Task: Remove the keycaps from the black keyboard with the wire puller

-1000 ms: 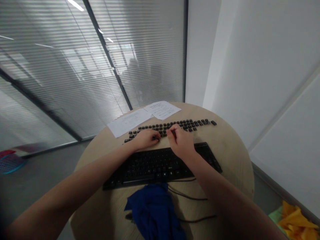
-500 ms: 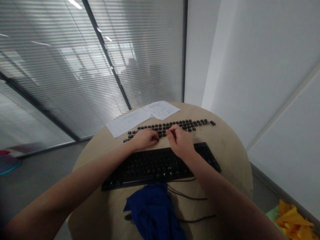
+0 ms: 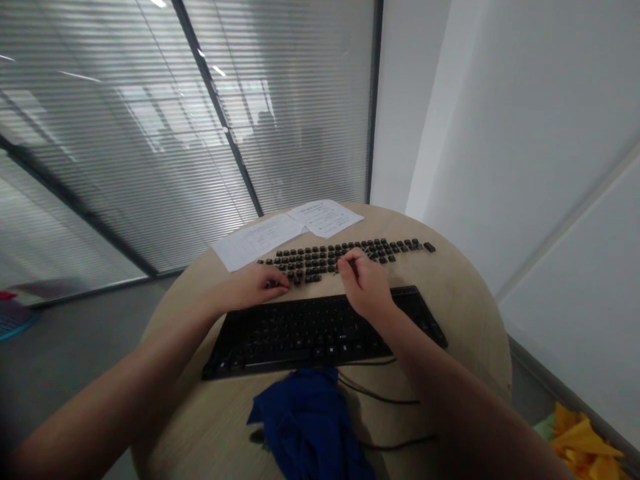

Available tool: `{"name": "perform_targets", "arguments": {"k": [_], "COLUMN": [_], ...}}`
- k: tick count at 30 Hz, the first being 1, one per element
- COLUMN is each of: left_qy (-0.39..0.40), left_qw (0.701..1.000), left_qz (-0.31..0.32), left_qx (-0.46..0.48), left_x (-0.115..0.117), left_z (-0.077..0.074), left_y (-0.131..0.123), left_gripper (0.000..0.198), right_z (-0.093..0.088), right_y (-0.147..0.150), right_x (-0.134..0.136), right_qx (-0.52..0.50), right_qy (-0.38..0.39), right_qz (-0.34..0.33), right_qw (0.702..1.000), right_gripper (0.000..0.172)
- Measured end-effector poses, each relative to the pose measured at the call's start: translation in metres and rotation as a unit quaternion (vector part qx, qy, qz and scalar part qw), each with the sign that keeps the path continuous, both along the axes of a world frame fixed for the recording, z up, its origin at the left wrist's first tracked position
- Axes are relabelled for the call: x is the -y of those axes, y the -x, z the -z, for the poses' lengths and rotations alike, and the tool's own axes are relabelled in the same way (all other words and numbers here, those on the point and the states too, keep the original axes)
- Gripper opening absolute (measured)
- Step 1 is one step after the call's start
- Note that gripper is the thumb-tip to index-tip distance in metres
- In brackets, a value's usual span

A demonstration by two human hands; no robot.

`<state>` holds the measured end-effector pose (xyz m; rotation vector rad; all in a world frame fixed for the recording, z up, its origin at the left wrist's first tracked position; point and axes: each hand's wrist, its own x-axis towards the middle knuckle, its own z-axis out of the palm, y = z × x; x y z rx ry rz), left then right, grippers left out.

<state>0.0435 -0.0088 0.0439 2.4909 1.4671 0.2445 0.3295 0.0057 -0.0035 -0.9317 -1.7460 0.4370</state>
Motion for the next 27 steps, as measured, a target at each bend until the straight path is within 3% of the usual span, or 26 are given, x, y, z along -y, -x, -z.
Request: {"name": "perform_targets", "arguments": {"k": [3,7,16,27], "left_qy": [0.037,0.044,0.06,0.045], "left_qw": [0.997,0.982,0.978,0.972], "left_qz": [0.035,0.128,0.179,0.205], "left_qx": [0.063,0.131,0.094,0.106], "left_x": [0.013,0.02,0.019,0.015], "left_z": [0.009,0.025,0.042,0.045], "left_y": [0.008,0.007,0.006,0.003], "left_gripper": [0.022,0.024,0.051,0.038], "right_z": [0.006,0.01,0.011,0.023], "right_y": [0.001,0.006,0.025,0.023], "right_x": [0.001,0.013,0.047,0.047], "right_qx": [-0.022,-0.048,-0.022,0.06], "right_qy": [0.038,0.094,0.263,0.258], "right_qz": [-0.063,-0.135,-0.292,-0.318], "right_qw": [0.997,0.985,0.919,0.91], "right_gripper": [0.029,0.038,0.051,0.039]}}
